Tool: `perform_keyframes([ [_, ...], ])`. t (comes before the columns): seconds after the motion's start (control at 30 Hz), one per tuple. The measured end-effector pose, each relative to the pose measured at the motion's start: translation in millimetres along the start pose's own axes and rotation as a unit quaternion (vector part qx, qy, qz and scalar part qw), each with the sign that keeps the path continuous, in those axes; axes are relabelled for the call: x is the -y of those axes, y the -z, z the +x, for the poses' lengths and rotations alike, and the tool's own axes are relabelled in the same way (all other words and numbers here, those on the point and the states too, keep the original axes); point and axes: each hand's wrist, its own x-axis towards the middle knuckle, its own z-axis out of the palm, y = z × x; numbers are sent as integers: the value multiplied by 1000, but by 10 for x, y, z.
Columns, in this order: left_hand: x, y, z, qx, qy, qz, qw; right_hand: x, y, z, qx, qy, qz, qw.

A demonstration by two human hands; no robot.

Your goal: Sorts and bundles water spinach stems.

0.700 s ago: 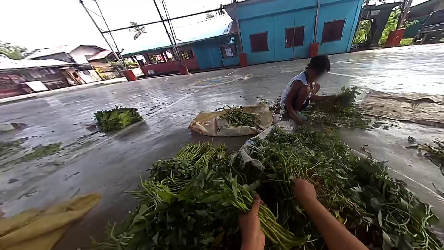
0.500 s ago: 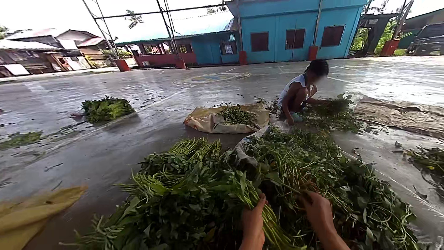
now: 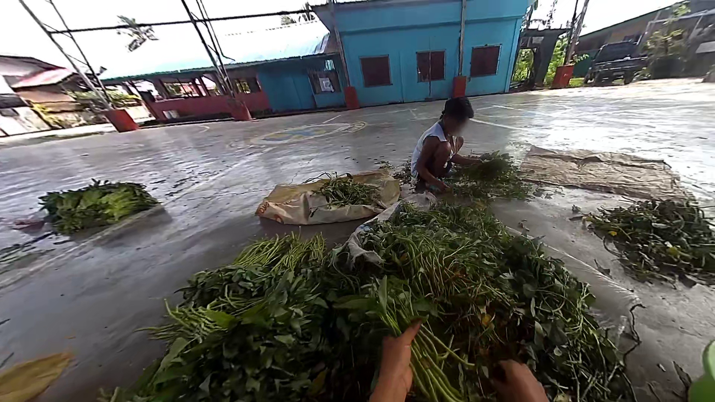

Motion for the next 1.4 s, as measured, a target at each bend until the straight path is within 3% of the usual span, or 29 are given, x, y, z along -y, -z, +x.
perform_keyframes([
  [0.1, 57, -51, -52, 47, -4, 87, 995, 319, 70, 6, -39, 75, 144, 986],
  [0.17, 166, -110, -102, 72, 8, 103, 992, 630, -47, 80, -44, 93, 295, 950],
  [0.2, 205, -133, -97, 70, 11, 94, 993, 743, -142, 143, -73, 86, 378, 919],
  [0.27, 184, -119, -36, 47, 22, 55, 997, 873, -271, 223, -109, 62, 561, 818],
  [0.3, 124, -89, 18, 28, 28, 36, 999, 884, -281, 241, -92, 49, 637, 764],
  [0.33, 65, -43, 88, 8, 29, 24, 999, 847, -288, 252, -73, 39, 674, 734],
  [0.37, 10, 13, 143, -12, 24, 20, 999, 757, -309, 262, -72, 38, 652, 754],
  [0.43, -60, 116, 215, -31, 6, 43, 999, 525, -310, 256, -78, 45, 435, 896],
  [0.47, -57, 131, 227, -30, 0, 67, 997, 484, -247, 198, -34, 41, 294, 954],
  [0.5, -44, 121, 234, -23, -5, 91, 996, 538, -191, 144, 18, 42, 197, 979],
  [0.57, -2, 103, 218, -4, 0, 118, 993, 756, -199, 61, 56, 68, 109, 990],
  [0.63, -8, 114, 211, 0, 10, 105, 994, 915, -236, 42, 47, 82, 94, 991],
  [0.77, -164, 229, 271, 3, 33, -10, 999, 780, -306, 122, 51, 148, 181, 971],
  [0.87, -205, 261, 308, -24, 16, -65, 997, 509, -345, 372, 45, 95, 178, 978],
  [0.97, -245, 253, 351, -68, -42, -85, 993, 350, -335, 958, -43, -8, 155, 987],
  [1.1, -339, 205, 373, -95, -87, -96, 987, 370, -407, 1540, -77, -27, 108, 991],
  [1.2, -394, 182, 371, -103, -79, -103, 986, 381, -292, 1308, -42, -57, 80, 994],
  [1.33, -466, 210, 325, -117, -71, -121, 983, 154, 104, 1059, 104, -46, -46, 992],
  [1.4, -501, 190, 276, -126, -80, -130, 980, 463, 373, 1096, 46, 14, -49, 998],
])
